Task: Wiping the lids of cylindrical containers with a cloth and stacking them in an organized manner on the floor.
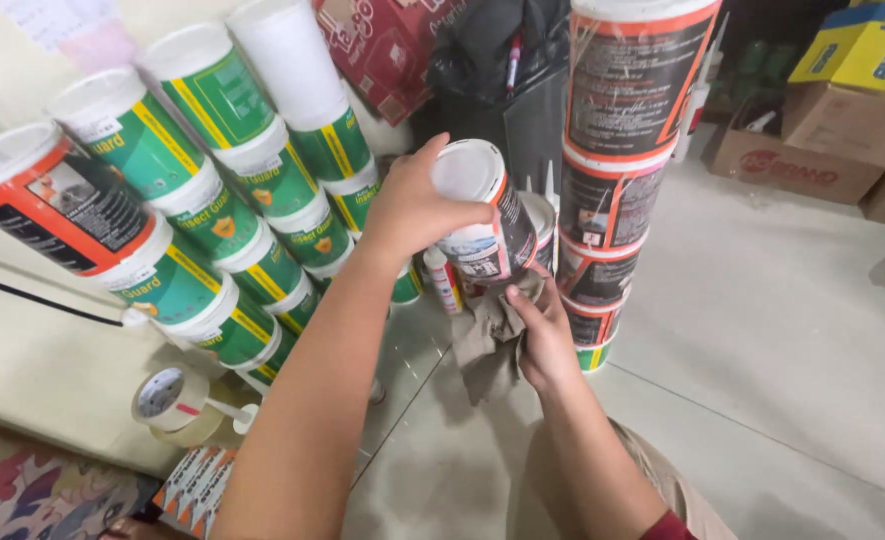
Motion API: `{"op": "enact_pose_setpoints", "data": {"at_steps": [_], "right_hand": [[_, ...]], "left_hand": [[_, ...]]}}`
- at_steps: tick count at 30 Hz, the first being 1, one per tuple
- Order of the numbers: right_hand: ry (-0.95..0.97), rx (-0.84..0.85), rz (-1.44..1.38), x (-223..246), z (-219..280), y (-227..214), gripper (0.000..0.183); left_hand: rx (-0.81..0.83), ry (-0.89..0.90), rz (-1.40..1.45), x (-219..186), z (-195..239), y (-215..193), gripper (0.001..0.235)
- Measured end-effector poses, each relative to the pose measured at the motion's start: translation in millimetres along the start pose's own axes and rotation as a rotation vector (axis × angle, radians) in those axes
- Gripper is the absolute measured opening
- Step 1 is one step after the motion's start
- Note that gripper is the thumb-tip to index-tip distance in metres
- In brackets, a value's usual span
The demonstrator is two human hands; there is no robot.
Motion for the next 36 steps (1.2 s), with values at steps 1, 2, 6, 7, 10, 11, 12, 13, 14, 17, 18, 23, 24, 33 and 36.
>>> {"op": "enact_pose_setpoints", "data": {"at_steps": [1, 2, 6, 7, 10, 11, 12, 13, 14, 17, 18, 23, 24, 33, 36], "right_hand": [[-0.009, 0.008, -0.002, 11, -2, 8, 0.057], [0.012, -0.026, 0.081, 18, -4, 12, 0.055], [0.087, -0.053, 0.239, 23, -13, 2, 0.061], [0.088, -0.055, 0.243, 23, -13, 1, 0.061], [0.117, -0.075, 0.270, 20, -12, -1, 0.060], [0.109, -0.057, 0.317, 19, -10, 1, 0.063], [0.101, -0.039, 0.364, 19, -7, 4, 0.065], [0.116, -0.042, 0.369, 17, -7, 3, 0.065], [0.089, -0.019, 0.399, 18, -6, 5, 0.066], [0.055, 0.004, 0.469, 23, -5, 15, 0.069], [0.053, -0.011, 0.506, 26, -4, 17, 0.070], [0.038, -0.013, 0.553, 26, 0, 19, 0.070], [0.024, -0.008, 0.559, 25, 2, 20, 0.071], [0.136, 0.034, 0.185, -29, 1, 35, 0.047], [0.258, 0.251, 0.192, -70, 5, 103, 0.029]], "left_hand": [[-0.010, 0.008, -0.002, -5, -11, 1, 0.100], [-0.032, 0.009, 0.010, -9, -23, 1, 0.099], [-0.037, 0.050, -0.029, -21, -54, 12, 0.095], [-0.035, 0.049, -0.024, -22, -57, 17, 0.095], [0.007, 0.102, -0.075, -27, -64, 32, 0.088], [-0.013, 0.116, -0.095, -28, -65, 33, 0.084], [-0.033, 0.131, -0.114, -28, -66, 34, 0.081], [-0.025, 0.117, -0.110, -29, -63, 36, 0.081], [-0.056, 0.125, -0.102, -32, -59, 33, 0.078], [-0.143, 0.100, -0.094, -30, -59, 35, 0.078], [-0.186, 0.067, -0.097, -28, -61, 37, 0.081], [-0.303, 0.045, -0.103, -31, -52, 43, 0.083], [-0.344, 0.047, -0.110, -31, -50, 43, 0.084], [-0.543, 0.070, 0.018, 50, -8, -29, 0.071], [-0.801, 0.028, -0.159, 113, 28, -94, 0.060]]}}
Point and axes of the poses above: each hand's wrist, its own z-axis away from the middle knuckle, its own y-axis out of the palm, x = y × z, the point moved 9 cm from there along -z, towards the middle knuckle, and after that the axes turned 2 degrees about y, right-handed, at the moved point
